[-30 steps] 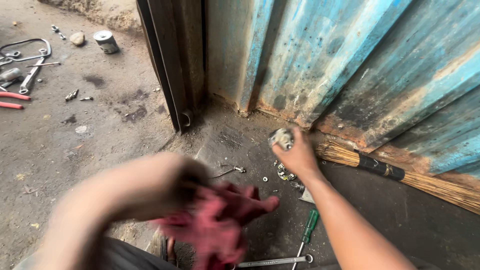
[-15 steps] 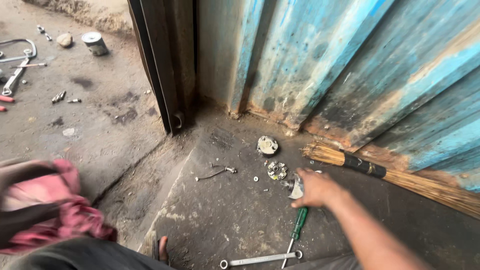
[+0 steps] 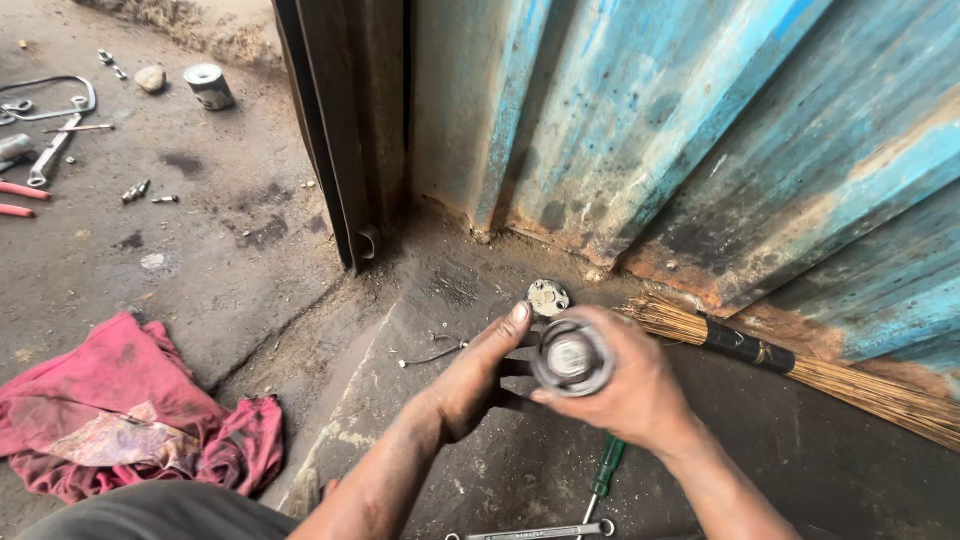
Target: The person disassembles a small cylindrical mechanical part using a screwdriver and wrench, then wipes the interior and exterior of the components with a red cloth. The person reassembles the part and continues wiping it.
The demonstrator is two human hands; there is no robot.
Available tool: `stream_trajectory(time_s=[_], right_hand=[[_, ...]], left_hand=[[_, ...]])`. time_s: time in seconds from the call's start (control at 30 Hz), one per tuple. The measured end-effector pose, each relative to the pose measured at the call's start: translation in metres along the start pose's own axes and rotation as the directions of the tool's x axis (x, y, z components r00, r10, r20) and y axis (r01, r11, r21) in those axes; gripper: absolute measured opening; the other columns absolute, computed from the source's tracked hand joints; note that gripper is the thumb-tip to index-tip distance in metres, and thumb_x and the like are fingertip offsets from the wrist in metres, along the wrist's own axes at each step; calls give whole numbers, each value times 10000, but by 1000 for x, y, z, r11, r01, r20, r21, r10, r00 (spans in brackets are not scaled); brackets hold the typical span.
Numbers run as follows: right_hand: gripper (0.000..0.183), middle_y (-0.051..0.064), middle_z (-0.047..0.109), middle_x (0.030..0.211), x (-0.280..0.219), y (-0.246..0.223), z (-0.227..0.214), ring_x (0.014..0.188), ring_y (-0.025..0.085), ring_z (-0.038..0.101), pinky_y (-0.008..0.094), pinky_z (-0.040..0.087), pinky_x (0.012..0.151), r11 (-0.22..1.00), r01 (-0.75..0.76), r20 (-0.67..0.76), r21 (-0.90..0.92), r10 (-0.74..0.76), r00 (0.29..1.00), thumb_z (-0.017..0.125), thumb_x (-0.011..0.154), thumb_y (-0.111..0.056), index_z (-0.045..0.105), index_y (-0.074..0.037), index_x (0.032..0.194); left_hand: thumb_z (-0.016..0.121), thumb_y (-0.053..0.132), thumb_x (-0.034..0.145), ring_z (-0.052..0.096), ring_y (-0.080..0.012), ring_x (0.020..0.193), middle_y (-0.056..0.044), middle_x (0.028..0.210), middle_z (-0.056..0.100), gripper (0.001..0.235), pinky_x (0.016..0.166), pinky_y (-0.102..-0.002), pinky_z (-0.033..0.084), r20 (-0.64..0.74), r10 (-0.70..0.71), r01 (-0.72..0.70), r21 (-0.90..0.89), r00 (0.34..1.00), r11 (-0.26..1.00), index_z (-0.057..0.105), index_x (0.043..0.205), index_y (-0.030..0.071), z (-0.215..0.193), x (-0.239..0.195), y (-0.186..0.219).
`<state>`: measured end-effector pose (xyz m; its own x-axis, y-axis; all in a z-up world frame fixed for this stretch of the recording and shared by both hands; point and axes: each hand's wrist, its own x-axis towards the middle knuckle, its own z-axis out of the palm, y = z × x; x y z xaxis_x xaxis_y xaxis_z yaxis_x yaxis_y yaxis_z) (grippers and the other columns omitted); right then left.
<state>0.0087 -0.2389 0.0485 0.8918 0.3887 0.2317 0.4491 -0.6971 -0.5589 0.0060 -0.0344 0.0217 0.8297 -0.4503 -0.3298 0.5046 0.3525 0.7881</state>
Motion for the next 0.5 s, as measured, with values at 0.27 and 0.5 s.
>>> stream_trajectory(time_s=[0.27,0.5], right_hand=[[989,129,723,1175,11,33,27,1082,268,718,412,561,958,997,-79,131,-26,81,988,1002,489,-453,597,-65,1304],[990,108,746,1133,11,32,39,1062,244,740,409,586,943,980,-199,226,-4,195,954,994,461,-481,605,-92,1284]], left_hand=[[669,632,801,723,-239,924,-145,1194,711,873,624,-345,644,64,-119,102,222,991,970,499,1467,93,-14,32,-23],[670,601,870,753,-248,836,-224,1125,710,852,583,-352,666,125,-93,79,108,988,991,536,1389,-62,-29,50,-49]])
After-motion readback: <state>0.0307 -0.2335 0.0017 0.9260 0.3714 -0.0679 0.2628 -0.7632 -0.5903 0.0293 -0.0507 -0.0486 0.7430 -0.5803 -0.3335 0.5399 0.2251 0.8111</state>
